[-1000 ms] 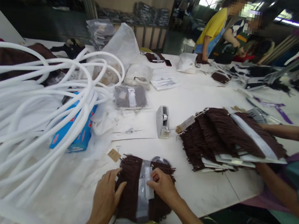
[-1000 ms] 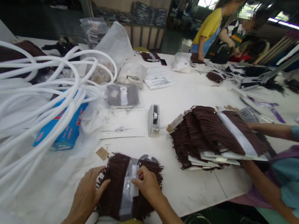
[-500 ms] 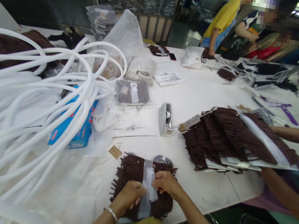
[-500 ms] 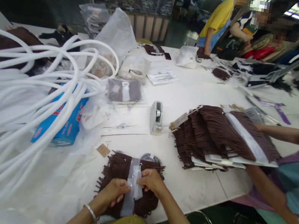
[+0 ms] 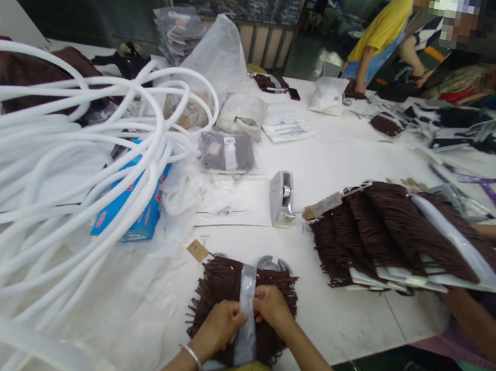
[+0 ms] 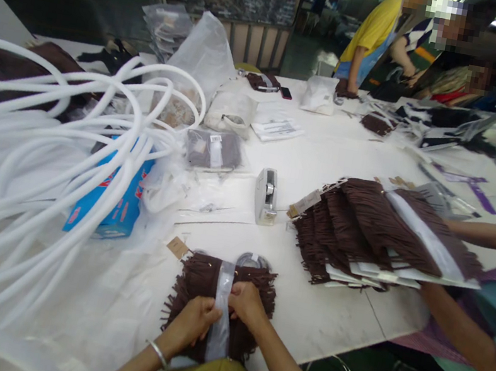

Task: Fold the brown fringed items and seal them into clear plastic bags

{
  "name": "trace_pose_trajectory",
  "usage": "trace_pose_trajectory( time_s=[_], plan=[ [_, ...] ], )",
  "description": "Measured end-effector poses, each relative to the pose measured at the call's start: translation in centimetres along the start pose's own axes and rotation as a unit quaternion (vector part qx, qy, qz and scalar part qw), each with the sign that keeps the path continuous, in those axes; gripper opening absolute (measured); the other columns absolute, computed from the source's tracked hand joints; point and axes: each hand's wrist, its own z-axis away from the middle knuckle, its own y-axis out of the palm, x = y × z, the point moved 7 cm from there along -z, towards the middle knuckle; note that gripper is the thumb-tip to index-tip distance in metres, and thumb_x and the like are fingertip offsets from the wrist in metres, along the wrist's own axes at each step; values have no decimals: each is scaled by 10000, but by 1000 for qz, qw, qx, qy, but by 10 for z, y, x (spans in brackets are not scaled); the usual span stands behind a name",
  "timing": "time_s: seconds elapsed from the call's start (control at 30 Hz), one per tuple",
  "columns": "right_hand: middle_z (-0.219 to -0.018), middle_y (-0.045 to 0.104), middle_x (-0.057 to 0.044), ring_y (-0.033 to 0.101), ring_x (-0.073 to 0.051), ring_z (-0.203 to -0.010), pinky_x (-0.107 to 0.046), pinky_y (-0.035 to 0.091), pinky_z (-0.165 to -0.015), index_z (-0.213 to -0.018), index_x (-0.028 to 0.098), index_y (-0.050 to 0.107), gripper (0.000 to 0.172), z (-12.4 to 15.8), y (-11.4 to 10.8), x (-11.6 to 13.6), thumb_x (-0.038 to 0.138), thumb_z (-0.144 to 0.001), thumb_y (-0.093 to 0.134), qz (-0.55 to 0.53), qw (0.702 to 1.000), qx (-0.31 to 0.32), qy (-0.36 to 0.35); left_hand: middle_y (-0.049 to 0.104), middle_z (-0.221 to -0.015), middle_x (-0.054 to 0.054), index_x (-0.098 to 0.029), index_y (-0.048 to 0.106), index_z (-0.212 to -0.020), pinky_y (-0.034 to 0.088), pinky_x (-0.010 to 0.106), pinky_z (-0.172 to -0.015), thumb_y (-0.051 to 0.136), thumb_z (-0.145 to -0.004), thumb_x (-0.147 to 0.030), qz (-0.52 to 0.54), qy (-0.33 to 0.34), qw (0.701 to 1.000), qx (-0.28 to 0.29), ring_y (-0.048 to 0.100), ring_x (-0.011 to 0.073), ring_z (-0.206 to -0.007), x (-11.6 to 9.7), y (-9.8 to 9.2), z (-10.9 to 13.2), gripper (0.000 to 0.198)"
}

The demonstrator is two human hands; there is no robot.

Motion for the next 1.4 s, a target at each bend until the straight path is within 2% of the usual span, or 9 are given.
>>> trace_pose_trajectory(
  time_s=[0.13,0.3,0.63,0.77,0.9,1.0,1.1,1.2,1.4],
  plan=[
    [-591,614,-51,539,-132,-525,-233,454,-492,-586,171,588,385,0,4,3,506,-622,773,-37,998,53,3,708,-724,78,-165,652,-715,406,272,-642,504,-859,-257,-133,11,989,-70,683,220,-755,-7,-13,0,226],
    [-799,656,-84,614,-160,-696,-280,521,-668,-793,157,624,634,4,8,3,783,-703,575,-66,996,59,-17,754,-886,149,-185,706,-851,462,351,-723,470,-896,-297,-233,21,969,-79,712,332,-920,-16,-19,2,265],
    [-625,619,7,545,-143,-620,-246,380,-586,-658,156,635,136,-8,9,15,255,-745,668,182,979,-38,-82,744,-837,57,-228,655,-869,440,307,-686,504,-889,-341,-253,49,964,-64,710,266,-845,-20,-19,6,190],
    [-561,601,4,542,-162,-571,-272,358,-568,-613,176,646,194,1,-21,54,304,-733,728,304,947,-58,-90,691,-876,30,-230,581,-913,439,305,-755,430,-914,-396,-203,70,965,-150,654,211,-845,-19,-67,17,224],
    [-992,700,-27,611,-193,-929,-284,438,-801,-1023,206,680,270,-2,-30,107,350,-801,731,397,899,-49,-179,614,-1059,104,-199,519,-1047,416,411,-926,429,-844,-541,-91,42,950,-296,573,284,-1034,18,-127,27,407],
    [-1161,666,-87,542,-267,-1133,-343,397,-950,-1169,190,656,571,-15,-7,123,330,-661,877,489,842,19,-226,618,-799,57,-212,534,-856,444,448,-829,478,-760,-638,-34,-25,972,-230,602,298,-832,53,-127,13,440],
    [-1046,689,-154,548,-347,-1102,-422,385,-948,-1002,139,724,505,-30,19,120,328,-581,930,576,781,75,-230,603,-665,23,-216,531,-722,466,410,-764,546,-712,-629,12,-7,985,-171,609,271,-739,56,-115,-5,413],
    [-919,690,-174,571,-369,-1041,-454,371,-947,-853,114,735,426,-35,31,115,352,-564,939,631,734,105,-226,692,-850,60,-186,594,-858,497,384,-807,611,-684,-530,91,44,987,-127,643,274,-866,41,-106,-15,386],
    [-1019,683,-75,595,-268,-980,-340,397,-839,-1011,196,663,408,5,21,112,375,-696,852,633,722,127,-248,688,-1029,49,-187,588,-1026,490,331,-894,661,-720,-377,227,126,965,-44,622,237,-1000,22,-97,12,368]
  ],
)
